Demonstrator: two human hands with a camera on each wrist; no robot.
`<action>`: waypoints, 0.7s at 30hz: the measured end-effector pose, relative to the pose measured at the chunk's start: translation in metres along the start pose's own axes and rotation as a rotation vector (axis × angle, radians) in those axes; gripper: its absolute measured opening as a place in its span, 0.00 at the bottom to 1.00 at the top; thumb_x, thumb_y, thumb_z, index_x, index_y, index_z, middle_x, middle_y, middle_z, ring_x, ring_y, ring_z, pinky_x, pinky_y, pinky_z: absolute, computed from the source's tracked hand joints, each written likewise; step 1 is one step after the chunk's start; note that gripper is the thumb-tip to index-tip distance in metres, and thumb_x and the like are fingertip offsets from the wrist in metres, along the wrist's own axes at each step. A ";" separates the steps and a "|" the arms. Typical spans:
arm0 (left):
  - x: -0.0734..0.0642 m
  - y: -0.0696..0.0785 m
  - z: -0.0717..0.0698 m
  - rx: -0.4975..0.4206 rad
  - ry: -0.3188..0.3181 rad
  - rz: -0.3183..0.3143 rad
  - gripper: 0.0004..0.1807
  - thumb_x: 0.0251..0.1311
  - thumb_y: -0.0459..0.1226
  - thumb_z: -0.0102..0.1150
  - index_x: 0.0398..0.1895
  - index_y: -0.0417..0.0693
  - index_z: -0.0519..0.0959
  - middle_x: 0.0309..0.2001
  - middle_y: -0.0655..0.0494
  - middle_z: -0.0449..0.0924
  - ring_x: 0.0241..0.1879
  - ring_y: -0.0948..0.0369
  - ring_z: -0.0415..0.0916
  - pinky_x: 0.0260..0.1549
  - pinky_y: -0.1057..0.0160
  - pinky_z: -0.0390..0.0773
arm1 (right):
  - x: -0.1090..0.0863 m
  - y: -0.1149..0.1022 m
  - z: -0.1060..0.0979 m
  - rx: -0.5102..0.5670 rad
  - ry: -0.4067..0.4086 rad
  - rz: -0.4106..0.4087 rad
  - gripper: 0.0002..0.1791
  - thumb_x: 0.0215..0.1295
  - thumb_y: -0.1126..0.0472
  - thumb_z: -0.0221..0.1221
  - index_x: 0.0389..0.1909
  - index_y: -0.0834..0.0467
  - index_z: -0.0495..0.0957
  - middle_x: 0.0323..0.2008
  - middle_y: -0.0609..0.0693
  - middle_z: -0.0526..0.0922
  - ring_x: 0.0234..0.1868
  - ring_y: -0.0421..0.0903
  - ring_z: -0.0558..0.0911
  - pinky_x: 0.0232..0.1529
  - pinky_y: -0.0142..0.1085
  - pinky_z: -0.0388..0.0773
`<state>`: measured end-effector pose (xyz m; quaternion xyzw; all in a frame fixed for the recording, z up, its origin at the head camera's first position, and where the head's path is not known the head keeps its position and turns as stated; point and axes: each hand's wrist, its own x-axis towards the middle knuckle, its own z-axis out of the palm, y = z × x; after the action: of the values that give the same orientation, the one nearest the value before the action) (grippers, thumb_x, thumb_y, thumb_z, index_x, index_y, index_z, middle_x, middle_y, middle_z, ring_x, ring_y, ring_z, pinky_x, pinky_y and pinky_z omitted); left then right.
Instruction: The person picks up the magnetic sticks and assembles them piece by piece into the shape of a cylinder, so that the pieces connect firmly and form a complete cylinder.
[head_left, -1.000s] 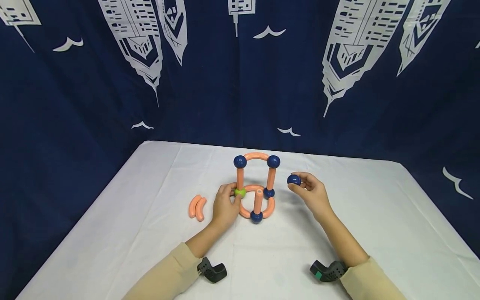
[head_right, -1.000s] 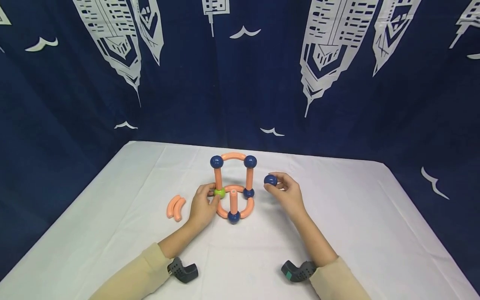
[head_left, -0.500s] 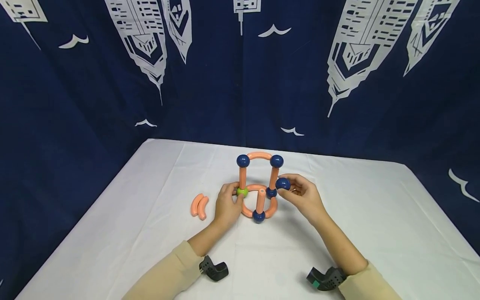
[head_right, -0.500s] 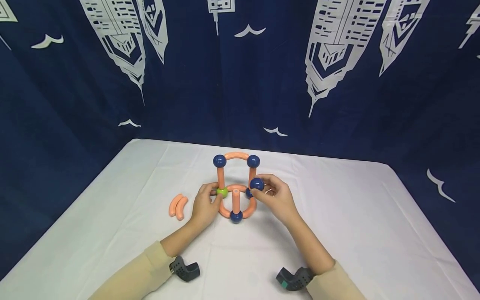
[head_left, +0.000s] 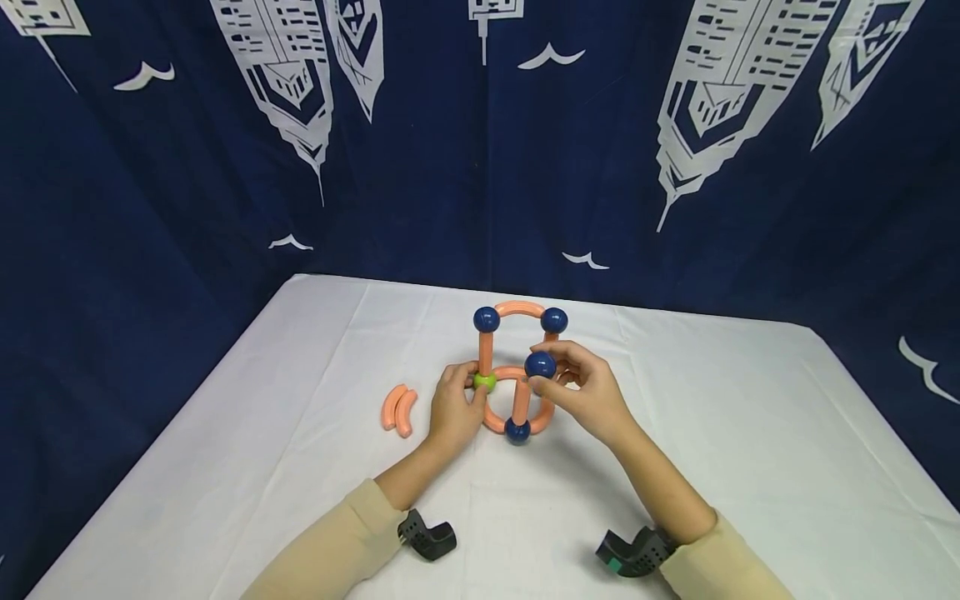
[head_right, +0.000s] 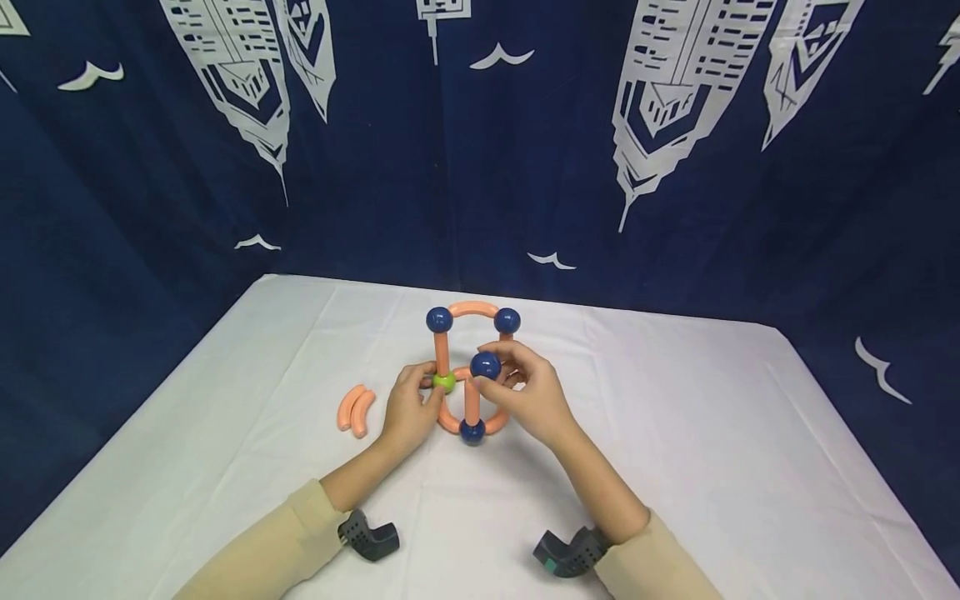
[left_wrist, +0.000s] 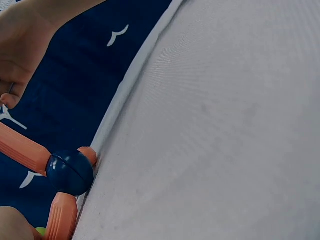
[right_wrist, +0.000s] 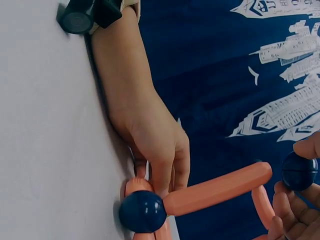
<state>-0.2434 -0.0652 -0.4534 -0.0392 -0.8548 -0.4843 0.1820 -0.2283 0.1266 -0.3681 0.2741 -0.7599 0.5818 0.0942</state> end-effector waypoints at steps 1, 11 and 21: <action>0.000 0.000 0.000 0.000 0.000 -0.002 0.18 0.60 0.28 0.61 0.55 0.37 0.76 0.47 0.47 0.74 0.45 0.53 0.74 0.48 0.53 0.74 | 0.001 -0.001 0.002 -0.002 -0.001 0.000 0.18 0.56 0.72 0.65 0.49 0.67 0.78 0.38 0.52 0.81 0.35 0.41 0.77 0.36 0.29 0.75; 0.002 0.002 0.000 0.004 0.014 0.028 0.18 0.59 0.28 0.62 0.54 0.37 0.77 0.48 0.46 0.75 0.45 0.52 0.75 0.47 0.54 0.74 | 0.000 0.002 0.011 -0.025 -0.024 0.020 0.20 0.56 0.70 0.66 0.50 0.66 0.78 0.37 0.50 0.80 0.31 0.44 0.73 0.34 0.31 0.72; -0.001 -0.001 0.001 0.000 0.006 0.011 0.18 0.59 0.28 0.61 0.55 0.37 0.77 0.49 0.47 0.74 0.46 0.53 0.75 0.47 0.54 0.75 | -0.005 0.006 0.012 -0.001 -0.035 -0.007 0.22 0.55 0.72 0.66 0.52 0.65 0.77 0.34 0.50 0.80 0.31 0.42 0.75 0.35 0.30 0.73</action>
<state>-0.2427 -0.0651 -0.4548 -0.0424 -0.8540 -0.4835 0.1871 -0.2255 0.1176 -0.3790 0.2867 -0.7607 0.5763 0.0832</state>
